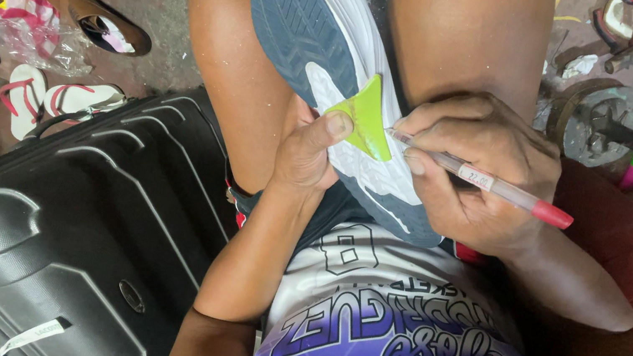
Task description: The person marks the sole of a sneaker with a red pen, then uses a utility knife to carefully cut and remove a green sticker from the sole. The person continues to trim and peel away the sticker material from the shoe sole.
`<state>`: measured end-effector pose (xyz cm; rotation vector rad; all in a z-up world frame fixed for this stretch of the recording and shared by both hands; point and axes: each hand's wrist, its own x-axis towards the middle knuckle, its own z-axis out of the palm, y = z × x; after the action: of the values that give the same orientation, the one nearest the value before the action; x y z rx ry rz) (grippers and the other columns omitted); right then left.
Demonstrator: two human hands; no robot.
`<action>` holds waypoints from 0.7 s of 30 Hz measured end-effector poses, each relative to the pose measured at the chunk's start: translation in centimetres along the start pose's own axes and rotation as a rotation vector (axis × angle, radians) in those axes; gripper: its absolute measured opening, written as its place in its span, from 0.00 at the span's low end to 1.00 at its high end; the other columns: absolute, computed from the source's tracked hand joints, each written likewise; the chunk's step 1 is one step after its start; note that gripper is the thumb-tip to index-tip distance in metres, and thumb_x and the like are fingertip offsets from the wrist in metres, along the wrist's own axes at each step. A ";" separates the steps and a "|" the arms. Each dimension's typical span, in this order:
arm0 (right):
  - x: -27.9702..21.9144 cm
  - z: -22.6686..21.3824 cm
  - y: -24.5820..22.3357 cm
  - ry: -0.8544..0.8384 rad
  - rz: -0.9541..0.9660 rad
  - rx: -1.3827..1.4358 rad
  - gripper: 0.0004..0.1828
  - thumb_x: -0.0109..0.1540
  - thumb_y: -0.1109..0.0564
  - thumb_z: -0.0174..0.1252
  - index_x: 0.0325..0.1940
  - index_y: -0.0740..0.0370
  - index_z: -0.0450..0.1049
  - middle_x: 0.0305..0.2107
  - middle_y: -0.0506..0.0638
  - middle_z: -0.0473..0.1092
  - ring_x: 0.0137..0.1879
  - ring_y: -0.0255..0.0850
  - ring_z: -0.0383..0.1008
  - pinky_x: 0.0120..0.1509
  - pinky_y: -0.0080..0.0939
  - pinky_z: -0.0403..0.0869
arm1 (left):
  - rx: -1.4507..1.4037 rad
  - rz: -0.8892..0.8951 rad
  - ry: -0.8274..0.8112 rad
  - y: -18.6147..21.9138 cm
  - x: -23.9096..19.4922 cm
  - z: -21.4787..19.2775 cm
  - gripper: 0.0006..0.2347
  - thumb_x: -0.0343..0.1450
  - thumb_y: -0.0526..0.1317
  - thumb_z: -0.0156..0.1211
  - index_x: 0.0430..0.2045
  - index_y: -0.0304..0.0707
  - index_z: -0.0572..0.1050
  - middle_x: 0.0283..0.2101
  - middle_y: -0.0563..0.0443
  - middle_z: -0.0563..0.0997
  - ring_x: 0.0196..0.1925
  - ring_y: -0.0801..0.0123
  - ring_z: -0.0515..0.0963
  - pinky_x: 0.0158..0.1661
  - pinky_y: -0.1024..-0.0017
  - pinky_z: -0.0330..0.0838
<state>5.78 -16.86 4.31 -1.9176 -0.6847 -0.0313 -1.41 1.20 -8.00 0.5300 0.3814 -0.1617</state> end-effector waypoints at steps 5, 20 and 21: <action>-0.2 -0.2 0.0 -0.006 -0.010 -0.018 0.11 0.60 0.70 0.64 0.40 0.68 0.68 0.36 0.60 0.76 0.39 0.47 0.80 0.43 0.42 0.78 | 0.015 -0.004 -0.006 -0.1 -0.1 0.1 0.35 0.67 0.36 0.75 0.68 0.26 0.61 0.58 0.42 0.75 0.58 0.62 0.77 0.65 0.62 0.70; -1.4 -0.6 0.1 -0.021 -0.027 -0.007 0.11 0.60 0.69 0.64 0.42 0.69 0.68 0.35 0.60 0.76 0.36 0.47 0.80 0.40 0.42 0.78 | 0.025 0.007 0.013 -0.3 0.0 -0.4 0.35 0.67 0.37 0.75 0.67 0.26 0.61 0.60 0.41 0.75 0.61 0.59 0.77 0.64 0.61 0.71; -1.6 -0.6 0.2 -0.021 -0.029 -0.001 0.12 0.59 0.69 0.65 0.42 0.69 0.69 0.35 0.61 0.76 0.36 0.47 0.80 0.40 0.42 0.78 | 0.022 0.010 0.020 -0.3 0.0 -0.5 0.35 0.67 0.37 0.75 0.67 0.26 0.61 0.60 0.41 0.75 0.61 0.59 0.77 0.64 0.60 0.72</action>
<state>4.64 -18.13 3.91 -1.9110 -0.7264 -0.0300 -1.58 1.22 -8.53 0.5557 0.3970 -0.1506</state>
